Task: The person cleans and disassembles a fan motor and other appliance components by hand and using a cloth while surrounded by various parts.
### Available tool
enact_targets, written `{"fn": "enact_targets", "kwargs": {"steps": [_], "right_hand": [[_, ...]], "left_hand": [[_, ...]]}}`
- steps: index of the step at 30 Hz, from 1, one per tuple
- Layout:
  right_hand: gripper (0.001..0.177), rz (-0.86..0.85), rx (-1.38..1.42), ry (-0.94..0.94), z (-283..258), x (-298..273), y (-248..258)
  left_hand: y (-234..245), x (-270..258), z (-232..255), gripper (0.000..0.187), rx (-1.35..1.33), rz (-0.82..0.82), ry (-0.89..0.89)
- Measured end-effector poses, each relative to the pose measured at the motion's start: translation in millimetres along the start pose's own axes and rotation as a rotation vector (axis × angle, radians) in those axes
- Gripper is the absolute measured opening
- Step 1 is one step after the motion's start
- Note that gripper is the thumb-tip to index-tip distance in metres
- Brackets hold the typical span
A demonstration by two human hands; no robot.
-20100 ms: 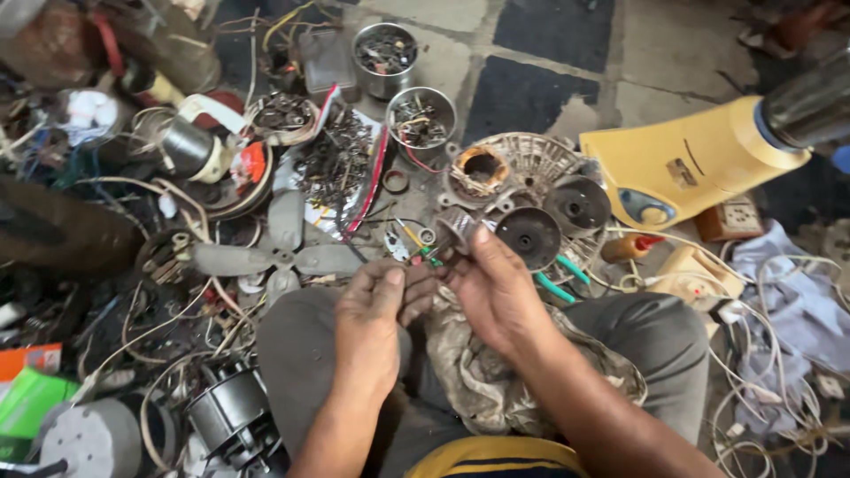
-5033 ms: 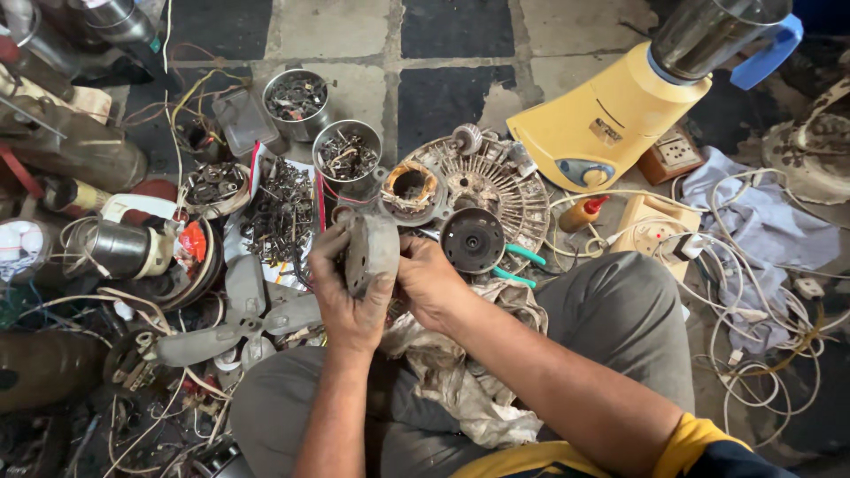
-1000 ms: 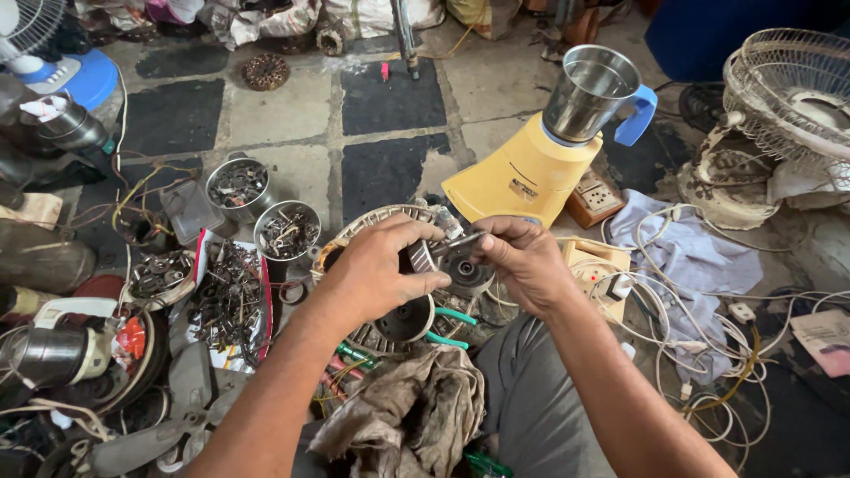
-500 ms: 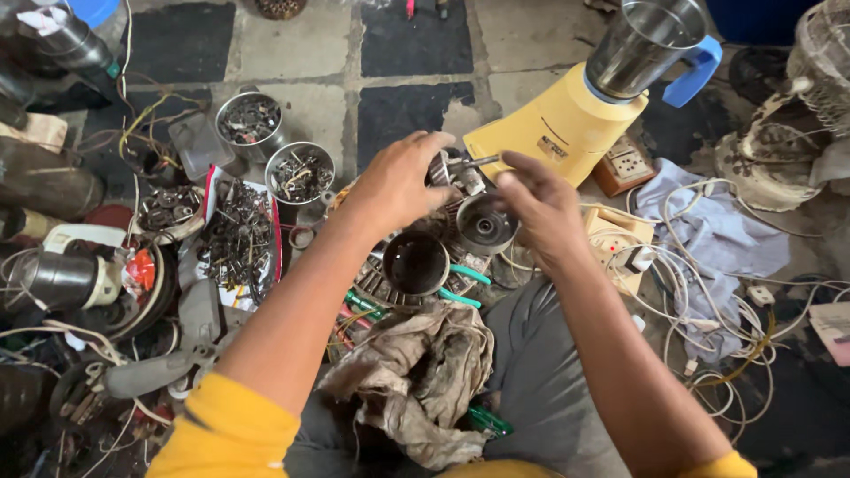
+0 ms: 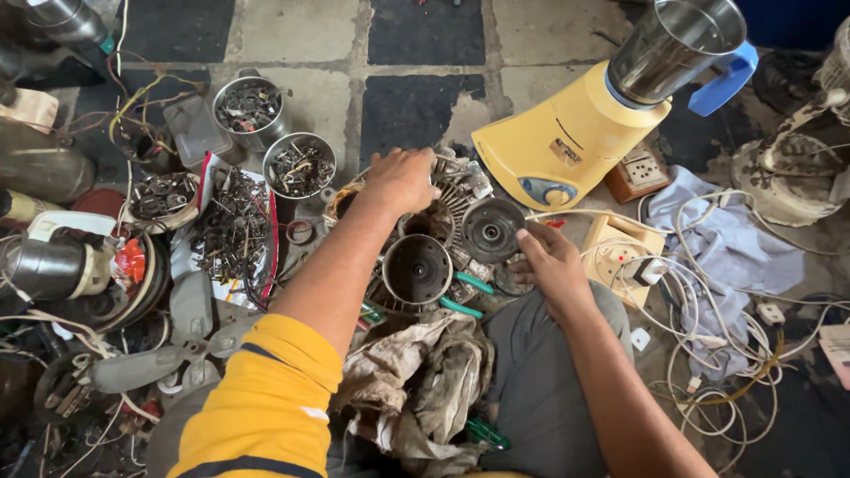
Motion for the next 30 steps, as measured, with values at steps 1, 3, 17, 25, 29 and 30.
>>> {"fn": "enact_targets", "kwargs": {"steps": [1,3,17,25,29,30], "right_hand": [[0.05,-0.019,0.062,-0.047,-0.7,-0.6,-3.2],[0.048,-0.037,0.132,-0.035,-7.7,-4.7,-7.7],[0.043,-0.003,0.244,0.206,-58.7,-44.1,-12.0],[0.035,0.054,0.453,0.195,-61.5,-37.2,7.7],[0.032,0.058,0.481,0.211,-60.8,-31.8,12.9],[0.033,0.06,0.481,0.211,-61.1,-31.0,13.4]], "left_hand": [[-1.0,2.3,-0.1,0.054,0.012,-0.003,0.013],[-1.9,7.3,0.8,0.054,0.038,-0.005,0.035],[-1.3,5.6,-1.6,0.052,-0.041,0.078,0.039],[-1.9,5.4,-17.3,0.056,-0.17,0.037,-0.065],[-4.0,11.6,-19.7,0.05,-0.089,0.037,-0.034],[-3.4,12.8,-18.6,0.051,-0.082,0.026,-0.022]]}}
Point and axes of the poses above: each hand's wrist, its own x-axis towards the middle knuckle, its own y-axis out of the back of the hand, z = x × y, the point moved 6 cm from there along x, towards the middle knuckle, and after that the axes turned 2 degrees about z, right-handed, at the moved point
